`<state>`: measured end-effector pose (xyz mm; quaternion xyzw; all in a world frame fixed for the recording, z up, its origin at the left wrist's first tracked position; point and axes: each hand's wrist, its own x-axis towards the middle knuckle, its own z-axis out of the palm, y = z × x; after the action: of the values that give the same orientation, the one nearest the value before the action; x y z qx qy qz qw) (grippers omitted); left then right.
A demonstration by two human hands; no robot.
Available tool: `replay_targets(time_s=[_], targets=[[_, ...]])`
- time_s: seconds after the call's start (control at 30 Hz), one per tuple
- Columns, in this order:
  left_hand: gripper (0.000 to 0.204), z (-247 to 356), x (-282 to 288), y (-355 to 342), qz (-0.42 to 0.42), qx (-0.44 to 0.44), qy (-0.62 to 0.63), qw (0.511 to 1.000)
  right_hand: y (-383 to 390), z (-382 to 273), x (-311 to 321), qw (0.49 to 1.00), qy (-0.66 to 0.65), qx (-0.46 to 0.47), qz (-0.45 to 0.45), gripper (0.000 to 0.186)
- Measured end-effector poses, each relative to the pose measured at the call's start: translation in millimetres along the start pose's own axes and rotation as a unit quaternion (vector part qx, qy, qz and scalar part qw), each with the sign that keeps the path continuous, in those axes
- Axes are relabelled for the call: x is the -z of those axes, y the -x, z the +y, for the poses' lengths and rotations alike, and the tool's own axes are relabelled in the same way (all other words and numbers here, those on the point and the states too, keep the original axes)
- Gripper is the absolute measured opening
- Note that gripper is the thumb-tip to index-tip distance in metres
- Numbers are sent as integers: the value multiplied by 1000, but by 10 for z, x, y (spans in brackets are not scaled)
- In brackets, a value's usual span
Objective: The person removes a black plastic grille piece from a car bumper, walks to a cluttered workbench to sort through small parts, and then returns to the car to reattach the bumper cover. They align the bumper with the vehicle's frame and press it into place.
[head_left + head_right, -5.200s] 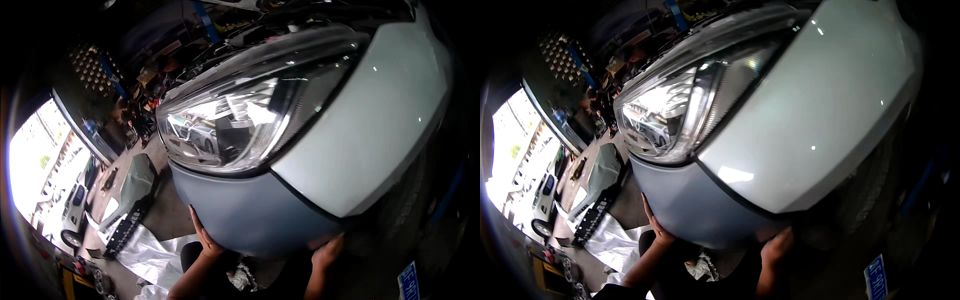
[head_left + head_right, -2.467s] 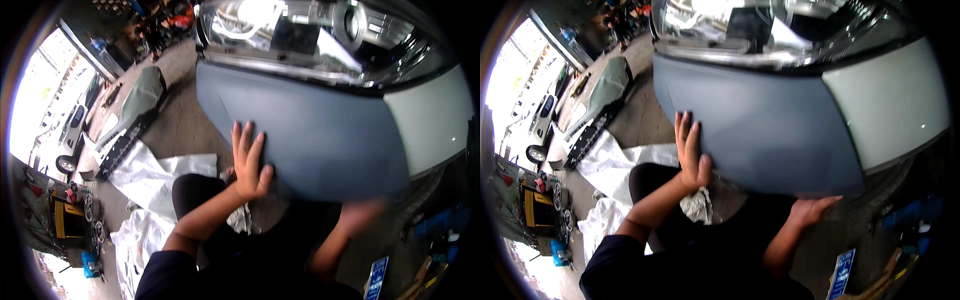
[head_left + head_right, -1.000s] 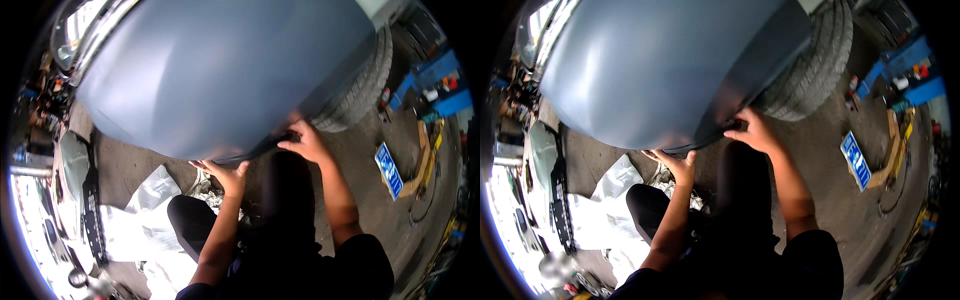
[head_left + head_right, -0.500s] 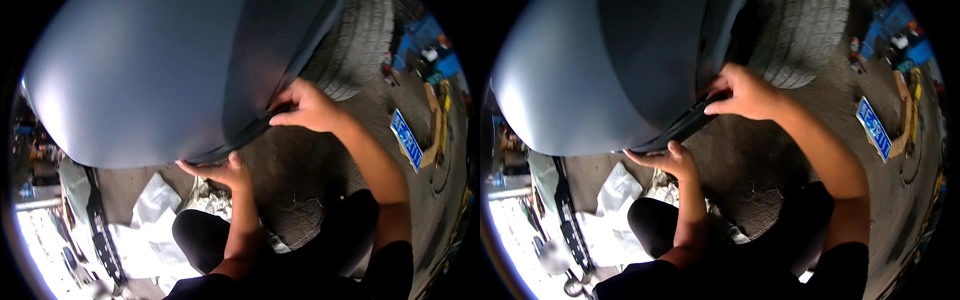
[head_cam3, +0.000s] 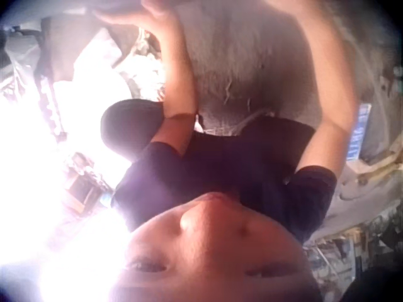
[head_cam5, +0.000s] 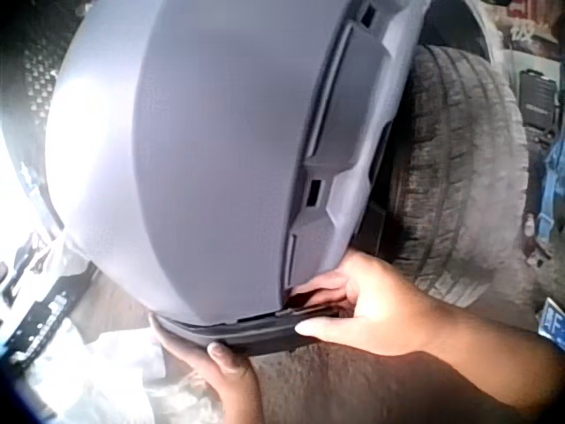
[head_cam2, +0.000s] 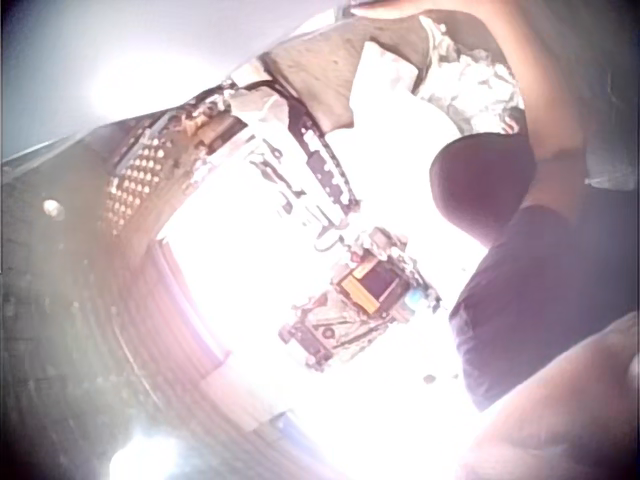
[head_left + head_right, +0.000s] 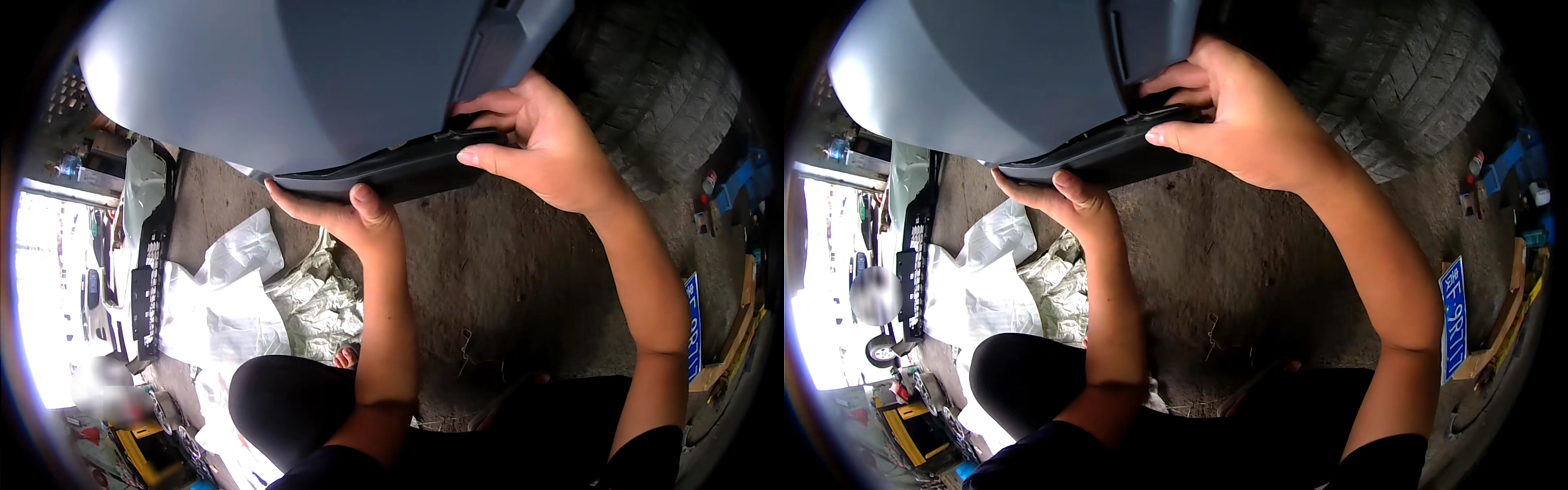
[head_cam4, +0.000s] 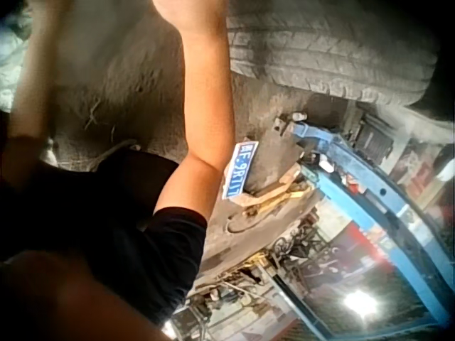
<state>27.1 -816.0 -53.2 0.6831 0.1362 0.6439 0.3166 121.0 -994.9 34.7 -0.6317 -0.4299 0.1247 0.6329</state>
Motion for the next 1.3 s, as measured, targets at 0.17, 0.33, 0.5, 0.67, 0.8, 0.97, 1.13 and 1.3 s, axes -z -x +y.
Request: replay_targets(time_s=[0.17,0.33,0.5,0.67,0.8,0.97,1.13,1.3], targets=[[102,-10,36,19,-16,-8,25,1000,11,43,4,1000,-7,1,-18,51],[116,-64,145,-15,-36,41,76,996,25,-22,-182,999,-39,-12,-7,48],[127,-187,191,14,-28,75,101,992,8,9,-291,998,36,-52,-19,40],[134,-83,225,-34,-37,59,-14,997,16,-109,-229,999,-31,-34,20,37],[136,-69,239,-56,-32,41,-32,998,18,-177,-234,999,-13,-28,21,40],[137,-43,276,-32,-48,47,-61,996,21,-208,-238,999,19,-25,28,39],[139,-82,242,-32,-37,30,-93,994,-24,-152,-186,998,54,-7,25,31],[140,-32,224,-24,-50,62,-102,992,-30,-112,-110,998,51,-14,18,37]])
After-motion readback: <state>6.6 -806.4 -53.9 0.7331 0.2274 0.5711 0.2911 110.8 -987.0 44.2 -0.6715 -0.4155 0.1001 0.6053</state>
